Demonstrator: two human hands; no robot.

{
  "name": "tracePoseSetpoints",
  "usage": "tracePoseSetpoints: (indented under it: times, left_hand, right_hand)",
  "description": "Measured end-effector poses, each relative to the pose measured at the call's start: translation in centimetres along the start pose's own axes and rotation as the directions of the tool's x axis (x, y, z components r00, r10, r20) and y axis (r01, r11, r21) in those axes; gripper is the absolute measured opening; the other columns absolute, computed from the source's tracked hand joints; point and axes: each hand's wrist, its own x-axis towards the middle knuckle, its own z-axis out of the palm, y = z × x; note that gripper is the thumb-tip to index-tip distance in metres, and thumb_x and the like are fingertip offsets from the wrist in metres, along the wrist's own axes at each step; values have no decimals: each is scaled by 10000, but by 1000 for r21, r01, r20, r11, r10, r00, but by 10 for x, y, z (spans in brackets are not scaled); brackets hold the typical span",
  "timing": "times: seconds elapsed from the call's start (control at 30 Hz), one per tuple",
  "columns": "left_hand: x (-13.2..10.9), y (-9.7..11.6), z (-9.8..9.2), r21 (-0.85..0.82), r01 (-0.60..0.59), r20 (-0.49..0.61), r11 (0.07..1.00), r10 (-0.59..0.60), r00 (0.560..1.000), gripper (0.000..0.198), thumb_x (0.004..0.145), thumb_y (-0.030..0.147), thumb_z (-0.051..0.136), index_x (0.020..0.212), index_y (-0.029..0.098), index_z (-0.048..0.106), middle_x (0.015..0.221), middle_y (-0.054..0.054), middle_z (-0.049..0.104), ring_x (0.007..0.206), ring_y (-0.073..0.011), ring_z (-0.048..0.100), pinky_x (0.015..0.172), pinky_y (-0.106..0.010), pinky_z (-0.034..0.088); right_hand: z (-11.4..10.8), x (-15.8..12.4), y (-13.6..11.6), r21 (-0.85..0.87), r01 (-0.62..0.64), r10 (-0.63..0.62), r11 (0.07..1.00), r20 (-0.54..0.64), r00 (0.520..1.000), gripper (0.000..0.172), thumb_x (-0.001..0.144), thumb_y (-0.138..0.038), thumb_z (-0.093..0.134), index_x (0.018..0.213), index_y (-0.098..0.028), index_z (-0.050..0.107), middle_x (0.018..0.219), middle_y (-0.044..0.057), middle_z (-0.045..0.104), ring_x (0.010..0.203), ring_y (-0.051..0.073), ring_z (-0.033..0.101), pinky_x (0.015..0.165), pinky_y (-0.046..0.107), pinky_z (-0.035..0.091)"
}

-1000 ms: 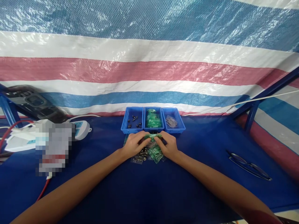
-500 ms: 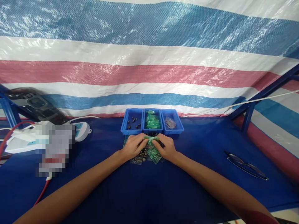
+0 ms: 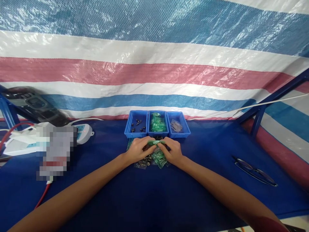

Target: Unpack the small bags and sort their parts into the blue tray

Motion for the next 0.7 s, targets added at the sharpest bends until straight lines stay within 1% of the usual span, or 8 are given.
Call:
tracePoseSetpoints:
  times: [0.07, 0.13, 0.3, 0.4, 0.47, 0.53, 0.6, 0.7]
  left_hand:
    - [-1, 0, 1, 7, -3, -2, 1000, 3, 1000, 147, 887, 273, 497, 943, 155, 563, 692, 0, 613, 490, -72, 502, 505, -184, 384]
    - [-2, 0, 2, 18, 3, 10, 1000, -3, 1000, 147, 893, 270, 481, 936, 155, 561, 690, 2, 610, 510, -77, 524, 514, -183, 390]
    - [-3, -1, 2, 41, 26, 41, 999, -27, 999, 179, 916, 286, 443, 962, 161, 563, 764, -19, 643, 623, -105, 602, 565, -190, 422]
    - [-2, -1, 1, 20, 7, 2, 1000, -7, 1000, 185, 919, 293, 453, 986, 163, 568, 820, -33, 667, 654, -112, 619, 582, -193, 439]
    - [-1, -1, 1, 11, -1, -29, 1000, 1, 1000, 179, 914, 295, 473, 980, 163, 574, 817, -32, 674, 639, -109, 620, 583, -192, 443]
    - [0, -1, 1, 9, 9, -46, 1000, -8, 999, 190, 905, 315, 492, 973, 162, 581, 760, -21, 668, 576, -98, 597, 554, -189, 430]
    - [1, -1, 1, 23, 28, -46, 999, -27, 999, 210, 894, 349, 507, 922, 158, 591, 644, 2, 626, 491, -87, 544, 500, -190, 395]
    - [1, -2, 1, 74, 39, -57, 997, -35, 998, 287, 881, 377, 521, 699, 156, 553, 488, 35, 490, 410, -79, 445, 444, -206, 323]
  right_hand:
    - [0, 0, 0, 4, 6, -6, 1000, 6, 1000, 170, 891, -230, 478, 796, -163, 602, 600, 10, 492, 531, 123, 456, 507, 258, 379]
    - [0, 1, 0, 5, 5, -6, 1000, 14, 1000, 171, 892, -228, 473, 811, -162, 608, 604, 13, 503, 531, 124, 464, 507, 260, 382]
    - [0, 1, 0, 6, -16, 16, 1000, 4, 1000, 176, 894, -238, 471, 820, -164, 613, 611, 15, 512, 529, 124, 469, 504, 259, 387]
    - [0, 1, 0, 8, -20, 20, 1000, -4, 1000, 166, 889, -229, 479, 806, -165, 608, 614, 15, 508, 538, 126, 472, 515, 262, 388]
    - [0, 1, -1, 12, -21, 21, 1000, -3, 1000, 163, 889, -228, 480, 808, -165, 606, 613, 16, 505, 543, 129, 476, 516, 263, 387]
    - [0, 1, -1, 10, -29, 29, 1000, -10, 1000, 179, 893, -238, 474, 789, -169, 602, 598, 12, 494, 533, 128, 469, 510, 262, 382]
    - [0, 1, -1, 3, -48, 48, 999, -38, 998, 204, 896, -249, 466, 751, -173, 588, 581, 5, 479, 522, 125, 457, 504, 260, 376]
    - [-1, 2, -1, -4, -86, 85, 996, -71, 994, 230, 893, -259, 466, 701, -174, 559, 576, -3, 464, 523, 120, 451, 510, 255, 374]
